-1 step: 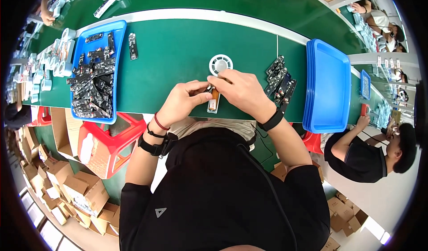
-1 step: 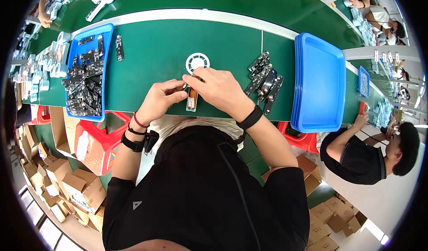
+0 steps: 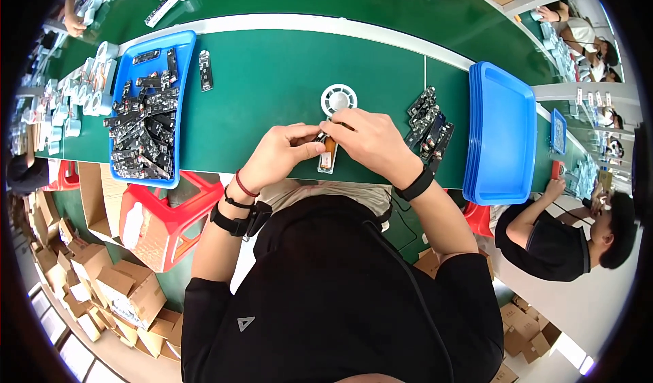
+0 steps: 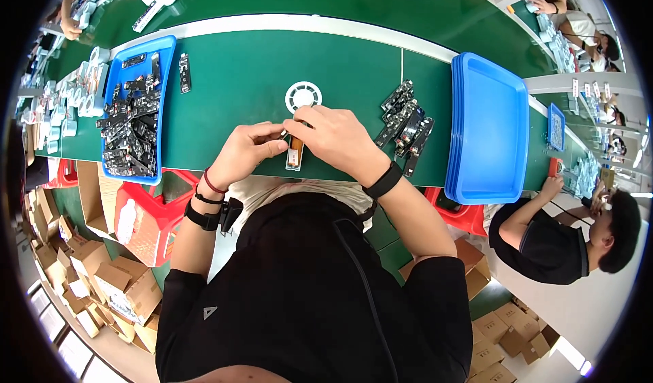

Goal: Assembling small electronic components and placing them into housings on a production line.

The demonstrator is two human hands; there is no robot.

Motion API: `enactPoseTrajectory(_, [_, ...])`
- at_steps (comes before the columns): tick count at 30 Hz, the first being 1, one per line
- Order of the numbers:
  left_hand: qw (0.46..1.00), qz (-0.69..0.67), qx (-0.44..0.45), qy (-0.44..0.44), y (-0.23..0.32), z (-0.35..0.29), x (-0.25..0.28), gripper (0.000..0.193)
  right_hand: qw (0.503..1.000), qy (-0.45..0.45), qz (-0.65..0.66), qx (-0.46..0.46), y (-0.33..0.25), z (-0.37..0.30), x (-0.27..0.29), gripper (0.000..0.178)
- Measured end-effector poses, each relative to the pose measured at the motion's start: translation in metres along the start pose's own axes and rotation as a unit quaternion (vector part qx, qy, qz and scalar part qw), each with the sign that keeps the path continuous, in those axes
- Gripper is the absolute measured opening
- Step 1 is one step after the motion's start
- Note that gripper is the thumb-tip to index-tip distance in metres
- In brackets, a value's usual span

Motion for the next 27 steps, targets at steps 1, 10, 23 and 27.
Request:
enactPoseTrajectory(1, [1.000,-0.006,0.005,-0.018,0.000,-0.001,0.001,0.036,1.000,-0.018,0.003,0.008,-0.002,0.003,0.000,0.021])
enactPoseTrajectory(10, [0.992,0.070,-0.095,0.044,0.015,0.006,0.005,0.034,0.991,-0.015,0.047,-0.122,0.008,0.000,0.006,0.021])
enactPoseTrajectory(23, [0.983,-0.071,-0.093,0.141,0.000,-0.002,-0.030,0.033,0.969,0.023,0.068,-0.237,0.027,-0.035,-0.005,0.009])
enactPoseTrajectory(27, [0.981,-0.064,-0.041,0.177,-0.008,0.000,-0.031,0.037,0.980,0.052,-0.055,-0.182,0.015,-0.027,-0.001,0.009])
Point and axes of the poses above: each hand's wrist, its own z-axis towards the middle knuckle, its own x-axis out of the back of the hand, y = z × x, the point moved 8 cm from there along z, towards the middle knuckle, and after that the axes turned 5 degrees about -x, right-handed, at the moved point
